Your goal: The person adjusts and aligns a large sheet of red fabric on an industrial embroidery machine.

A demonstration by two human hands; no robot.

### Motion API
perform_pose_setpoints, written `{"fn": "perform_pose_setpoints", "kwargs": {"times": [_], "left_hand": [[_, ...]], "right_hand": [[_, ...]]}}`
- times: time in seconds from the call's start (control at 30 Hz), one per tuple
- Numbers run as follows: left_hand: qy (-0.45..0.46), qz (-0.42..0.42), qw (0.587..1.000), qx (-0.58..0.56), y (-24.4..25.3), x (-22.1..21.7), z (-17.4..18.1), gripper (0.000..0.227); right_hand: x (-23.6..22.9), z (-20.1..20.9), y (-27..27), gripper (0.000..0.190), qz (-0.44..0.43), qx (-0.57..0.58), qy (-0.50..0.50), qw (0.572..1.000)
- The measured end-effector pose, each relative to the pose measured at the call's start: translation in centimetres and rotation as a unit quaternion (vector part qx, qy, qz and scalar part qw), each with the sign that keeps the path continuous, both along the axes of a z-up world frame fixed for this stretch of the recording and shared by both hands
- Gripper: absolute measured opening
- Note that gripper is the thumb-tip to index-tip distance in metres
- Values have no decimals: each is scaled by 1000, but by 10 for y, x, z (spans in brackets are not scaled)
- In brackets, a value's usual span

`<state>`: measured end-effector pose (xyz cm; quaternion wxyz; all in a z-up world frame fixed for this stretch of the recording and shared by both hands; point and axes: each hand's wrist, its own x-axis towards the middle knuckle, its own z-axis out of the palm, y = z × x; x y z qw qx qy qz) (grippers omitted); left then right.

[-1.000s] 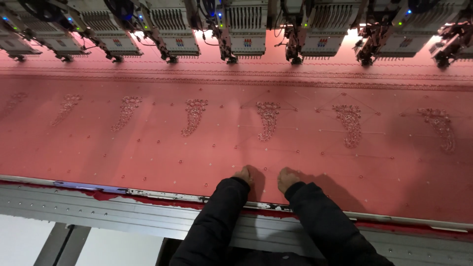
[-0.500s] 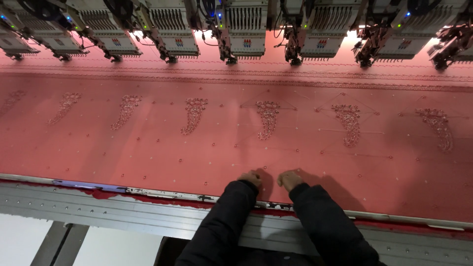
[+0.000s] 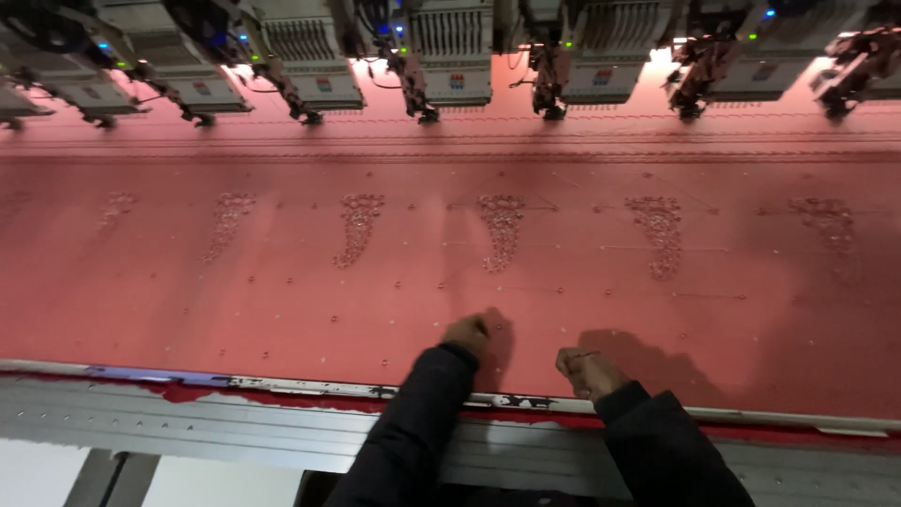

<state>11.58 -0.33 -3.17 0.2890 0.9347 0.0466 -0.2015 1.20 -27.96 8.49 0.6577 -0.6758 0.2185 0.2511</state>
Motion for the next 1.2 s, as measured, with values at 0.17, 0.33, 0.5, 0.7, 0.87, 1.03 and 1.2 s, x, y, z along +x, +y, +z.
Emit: {"fn": "perform_pose_setpoints", "kwargs": {"times": [0.17, 0.33, 0.5, 0.7, 0.87, 1.03, 1.2], "left_hand": [[-124, 11, 985, 120, 51, 15, 2, 36], [-227, -116, 948, 190, 41, -1, 32, 71], [15, -155, 954, 256, 28, 12, 40, 67], [-82, -233, 961, 127, 30, 22, 1, 39], [-7, -248, 964, 94, 26, 8, 51, 27], [0, -193, 976, 98, 19, 21, 27, 26], [19, -156, 979, 127, 12, -21, 101, 32]], "right_hand": [[15, -10, -11, 29, 78, -254, -108, 958], [76, -130, 0, 30, 180, -484, -255, 817], [73, -83, 46, 61, 228, -519, -339, 751], [89, -101, 64, 26, 310, -632, -493, 512], [95, -148, 57, 34, 351, -667, -537, 378], [111, -116, 49, 24, 576, -624, -479, 223], [120, -139, 57, 26, 429, -549, -312, 646]]}}
